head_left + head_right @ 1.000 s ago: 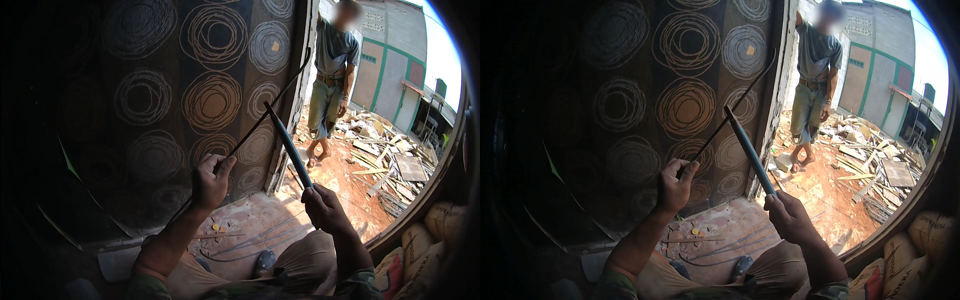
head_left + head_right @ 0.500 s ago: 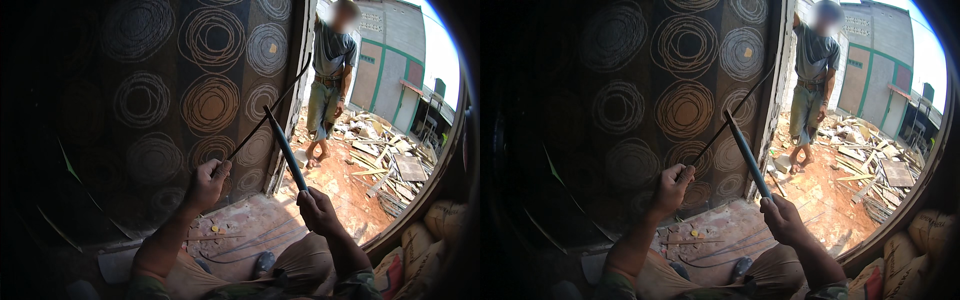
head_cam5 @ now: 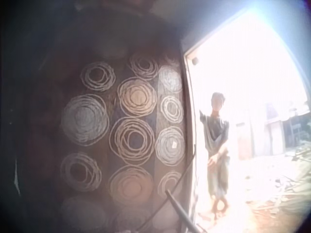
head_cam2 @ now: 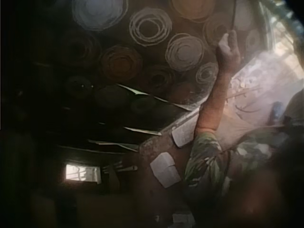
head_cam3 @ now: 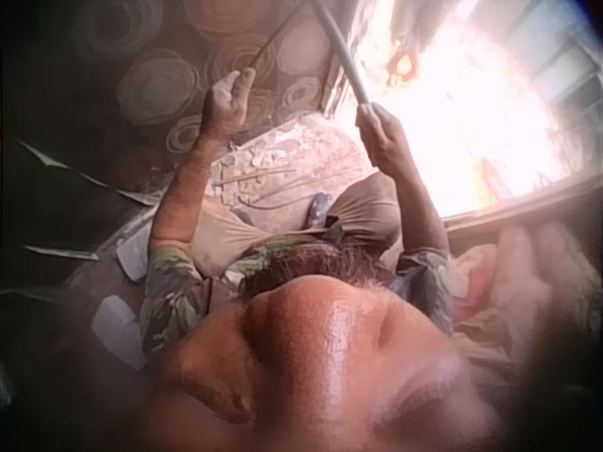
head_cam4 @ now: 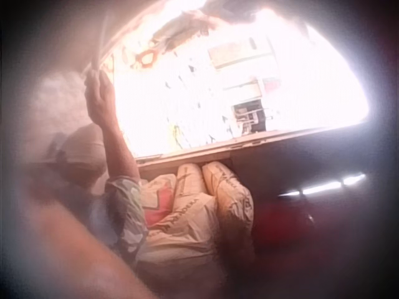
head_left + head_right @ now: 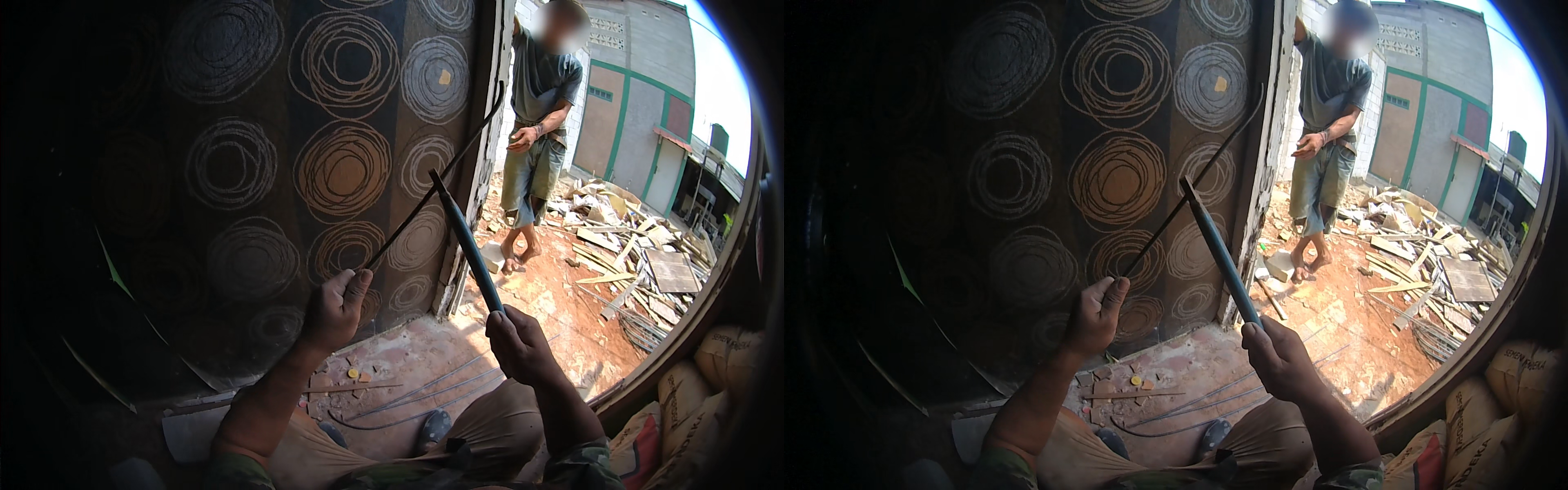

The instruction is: The person carries metal rods into a cluttered room, then sits on the floor and uses a hammer and a cylindrical pipe to bend the rods into curved shapes. The person repeatedly positions the rods against the pipe and strikes them to form hooks.

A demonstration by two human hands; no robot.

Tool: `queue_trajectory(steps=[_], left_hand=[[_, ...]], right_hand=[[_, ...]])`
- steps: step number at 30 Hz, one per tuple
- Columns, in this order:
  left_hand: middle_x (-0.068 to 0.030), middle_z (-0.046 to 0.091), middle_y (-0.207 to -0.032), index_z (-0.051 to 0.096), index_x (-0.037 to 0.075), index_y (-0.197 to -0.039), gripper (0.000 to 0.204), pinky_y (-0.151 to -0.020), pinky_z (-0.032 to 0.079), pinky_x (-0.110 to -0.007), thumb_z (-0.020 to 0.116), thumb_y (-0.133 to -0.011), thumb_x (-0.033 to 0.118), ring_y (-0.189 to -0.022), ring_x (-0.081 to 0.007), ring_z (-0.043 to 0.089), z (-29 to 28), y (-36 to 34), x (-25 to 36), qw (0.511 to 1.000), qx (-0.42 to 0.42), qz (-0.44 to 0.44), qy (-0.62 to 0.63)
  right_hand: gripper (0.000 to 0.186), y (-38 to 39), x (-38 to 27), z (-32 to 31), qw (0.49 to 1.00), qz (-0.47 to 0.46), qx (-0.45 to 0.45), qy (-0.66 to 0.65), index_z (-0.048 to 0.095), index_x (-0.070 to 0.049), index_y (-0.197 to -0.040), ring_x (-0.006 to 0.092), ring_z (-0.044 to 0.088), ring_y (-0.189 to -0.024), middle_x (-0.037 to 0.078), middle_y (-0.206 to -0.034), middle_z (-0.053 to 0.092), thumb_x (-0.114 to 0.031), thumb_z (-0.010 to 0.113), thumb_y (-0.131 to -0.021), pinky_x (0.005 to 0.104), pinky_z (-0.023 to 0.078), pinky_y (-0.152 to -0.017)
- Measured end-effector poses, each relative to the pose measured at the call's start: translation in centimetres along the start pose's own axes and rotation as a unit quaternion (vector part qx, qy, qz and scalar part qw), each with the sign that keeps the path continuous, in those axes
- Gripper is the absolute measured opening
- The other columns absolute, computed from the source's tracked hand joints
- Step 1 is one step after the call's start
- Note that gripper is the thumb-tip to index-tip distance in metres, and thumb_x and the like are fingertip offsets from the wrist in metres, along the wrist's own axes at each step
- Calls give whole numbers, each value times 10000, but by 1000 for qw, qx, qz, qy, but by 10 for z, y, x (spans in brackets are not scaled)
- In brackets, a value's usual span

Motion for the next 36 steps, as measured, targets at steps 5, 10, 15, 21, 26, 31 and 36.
queue_trajectory(steps=[5,10,15,21,26,31,36], left_hand=[[-128,502,-618,577,30,-823,523,-556,419,-391,577,-1139,446,-561,-186,464,4,0,-2,999,29,12,-25],[3,412,-648,555,42,-810,506,-562,365,-327,596,-1139,425,-636,-84,406,3,0,2,999,30,10,-17],[-10,422,-625,546,38,-798,509,-548,369,-345,600,-1138,413,-612,-98,414,4,0,-2,999,39,7,-36],[-171,562,-629,600,52,-811,486,-546,441,-433,631,-1108,434,-550,-345,567,4,4,1,990,107,11,-89],[-137,510,-615,562,47,-775,491,-527,400,-411,637,-1115,393,-540,-245,496,8,5,6,981,152,36,-112],[-126,476,-614,543,43,-762,510,-529,384,-392,624,-1125,391,-538,-188,452,15,6,2,980,156,34,-119],[-102,485,-617,554,40,-783,517,-540,394,-384,605,-1131,420,-556,-164,466,19,4,1,980,137,37,-136]], right_hand=[[409,-1,2,-6,1000,-4,5,24,579,-81,-934,16,405,-561,-81,-661,460,-419,535,-1160,234,323,-499],[417,-4,3,-7,1000,5,5,9,582,-79,-932,18,405,-536,-77,-643,460,-428,539,-1157,239,321,-483],[408,-4,12,-4,1000,-4,16,12,581,-77,-935,19,407,-547,-77,-650,457,-413,533,-1162,243,326,-491],[379,-4,12,11,997,-21,62,37,585,-58,-957,16,416,-600,-65,-688,461,-364,515,-1170,244,341,-534],[405,-5,21,21,986,-54,119,108,592,-35,-909,82,488,-608,0,-677,529,-344,533,-1163,303,395,-554],[398,-2,35,32,987,-52,133,76,600,-26,-923,86,491,-605,2,-660,519,-339,539,-1161,314,397,-553],[401,-6,31,13,989,-40,110,96,597,-39,-935,64,473,-602,-20,-677,516,-358,523,-1167,292,378,-543]])
Point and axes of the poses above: each hand's wrist, its own y-axis away from the middle knuckle, its own z-axis out of the palm, x = y × z, the point moved 5 cm from there along -y, towards the middle knuckle
